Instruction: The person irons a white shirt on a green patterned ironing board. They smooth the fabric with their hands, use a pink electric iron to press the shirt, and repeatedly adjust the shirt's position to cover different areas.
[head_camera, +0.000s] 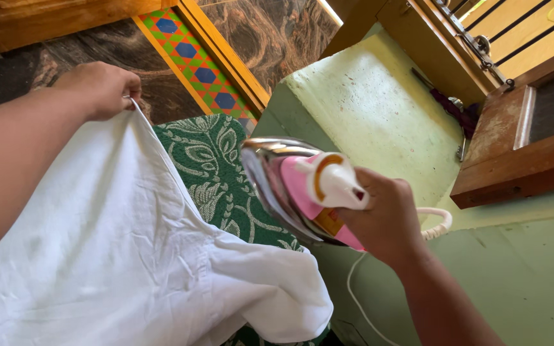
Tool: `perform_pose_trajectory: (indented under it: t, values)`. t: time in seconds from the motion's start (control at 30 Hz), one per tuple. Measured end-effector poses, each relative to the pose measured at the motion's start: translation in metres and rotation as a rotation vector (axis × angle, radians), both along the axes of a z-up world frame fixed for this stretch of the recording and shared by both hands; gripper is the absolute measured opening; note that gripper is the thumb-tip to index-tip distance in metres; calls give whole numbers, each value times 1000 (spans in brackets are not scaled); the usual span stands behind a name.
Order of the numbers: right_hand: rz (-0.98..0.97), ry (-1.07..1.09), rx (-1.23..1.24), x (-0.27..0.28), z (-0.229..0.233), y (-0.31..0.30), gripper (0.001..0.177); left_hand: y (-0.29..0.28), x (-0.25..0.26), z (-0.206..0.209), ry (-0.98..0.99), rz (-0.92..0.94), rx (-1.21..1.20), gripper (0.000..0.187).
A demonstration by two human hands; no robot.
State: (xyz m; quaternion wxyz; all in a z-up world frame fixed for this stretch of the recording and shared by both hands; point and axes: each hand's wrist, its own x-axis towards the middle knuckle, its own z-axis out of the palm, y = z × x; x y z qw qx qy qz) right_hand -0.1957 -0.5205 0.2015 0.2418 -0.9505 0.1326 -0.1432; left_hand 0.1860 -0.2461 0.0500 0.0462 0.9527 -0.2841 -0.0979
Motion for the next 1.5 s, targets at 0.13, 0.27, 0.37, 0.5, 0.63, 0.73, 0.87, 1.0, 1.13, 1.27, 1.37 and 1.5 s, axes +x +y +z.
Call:
perform_pose_trajectory:
  t: [0.13, 0.27, 0.37, 0.5, 0.63, 0.73, 0.87, 1.0, 1.13, 1.27, 1.37, 1.5]
  values:
    - [103, 151, -112, 12, -2, 18, 40, -12, -1, -8, 82, 42, -17, 20]
    - [424, 141, -244, 32, -9, 54, 35, -26, 14, -39, 397, 4, -148, 25]
    - [604, 248, -290, 47, -12, 89, 33, -26, 36, -63, 581, -82, -128, 34]
    - [887, 298, -270, 75, -28, 148, 38, -19, 54, -89, 600, -156, -139, 38]
    - [1043, 374, -301, 97, -58, 216, 32, -8, 47, -102, 510, -186, -177, 40]
    - [1031, 289, -184, 107, -78, 240, 51, -8, 29, -97, 390, -138, -177, 38]
    - [1053, 300, -188, 105, -84, 238, 48, -7, 3, -74, 343, -42, -206, 39]
    - [1012, 464, -240, 111, -66, 198, 52, -2, -28, -44, 281, 137, -129, 37]
    - [944, 457, -274, 111, -53, 186, 50, 5, -43, -33, 202, 176, -160, 42]
    - [881, 441, -279, 106, -52, 190, 48, 35, -64, -42, 63, 171, -545, 37]
    - [843, 393, -272, 106, -52, 189, 50, 90, -102, -57, 45, 126, -957, 33]
    - [798, 374, -269, 118, -57, 190, 52, 178, -147, -72, -297, 83, -723, 30]
